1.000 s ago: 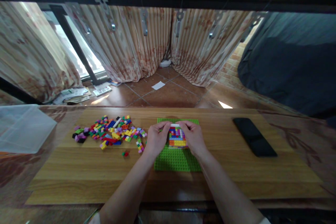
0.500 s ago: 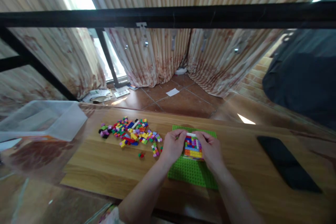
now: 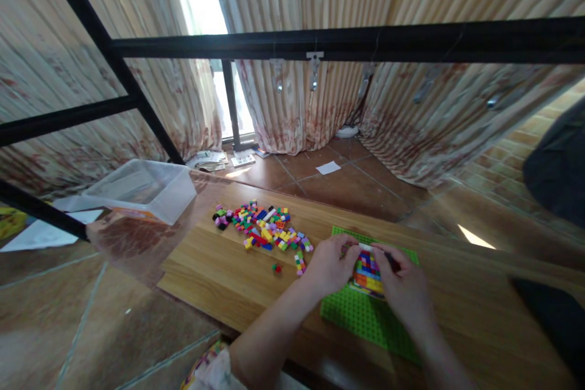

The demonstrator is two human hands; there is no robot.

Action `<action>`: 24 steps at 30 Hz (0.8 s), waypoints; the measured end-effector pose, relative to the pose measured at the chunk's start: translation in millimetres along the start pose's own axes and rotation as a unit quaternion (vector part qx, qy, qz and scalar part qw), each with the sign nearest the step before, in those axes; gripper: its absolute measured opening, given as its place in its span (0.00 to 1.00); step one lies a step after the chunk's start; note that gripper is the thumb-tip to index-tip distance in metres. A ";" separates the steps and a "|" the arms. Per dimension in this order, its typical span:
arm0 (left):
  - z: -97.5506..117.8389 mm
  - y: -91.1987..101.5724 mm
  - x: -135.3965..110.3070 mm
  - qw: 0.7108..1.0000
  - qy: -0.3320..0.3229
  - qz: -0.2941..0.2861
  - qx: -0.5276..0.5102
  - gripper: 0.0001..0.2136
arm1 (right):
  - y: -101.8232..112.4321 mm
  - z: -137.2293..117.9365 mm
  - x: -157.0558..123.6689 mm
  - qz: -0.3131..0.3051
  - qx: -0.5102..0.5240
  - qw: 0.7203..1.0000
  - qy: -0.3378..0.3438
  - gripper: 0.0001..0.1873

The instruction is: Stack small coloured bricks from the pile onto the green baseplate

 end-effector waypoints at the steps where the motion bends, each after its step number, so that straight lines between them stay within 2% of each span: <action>1: -2.6 6.6 -1.3 1.000 0.007 0.005 0.007 0.14 | 0.6 0.0 0.3 0.001 -0.001 1.000 -0.002 0.21; 4: -11.3 40.2 -9.8 0.998 0.023 0.044 0.028 0.12 | 5.3 0.8 1.5 0.010 -0.003 1.000 -0.007 0.22; 7: -19.5 90.2 -25.3 0.980 0.062 0.117 0.148 0.11 | 14.0 2.7 3.0 0.036 -0.005 0.999 -0.008 0.22; 9: -23.7 119.2 -35.8 0.954 0.101 0.124 0.255 0.15 | 19.1 4.5 4.0 0.048 0.006 0.999 -0.013 0.22; 11: -26.7 137.1 -43.6 0.923 0.133 0.095 0.348 0.18 | 22.2 6.4 4.8 0.051 0.022 0.998 -0.024 0.22; 15: -30.4 142.7 -50.7 0.894 0.156 0.031 0.418 0.18 | 23.0 6.7 4.6 0.052 0.029 0.997 -0.041 0.21; 19: -32.9 140.1 -51.2 0.891 0.159 0.036 0.424 0.14 | 21.4 4.3 3.2 0.055 0.030 0.998 -0.020 0.20; 24: -36.6 138.1 -50.6 0.898 0.146 0.043 0.412 0.14 | 19.8 8.7 4.2 0.042 0.050 0.998 -0.025 0.21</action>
Point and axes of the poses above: each hand's wrist, its own x-axis towards the middle knuckle, its own y-axis out of the back of the hand, z = x × y, the point moved 4 cm from there along x, towards the middle knuckle, and after that the axes turned 11 degrees about -y, right-handed, at the moved point
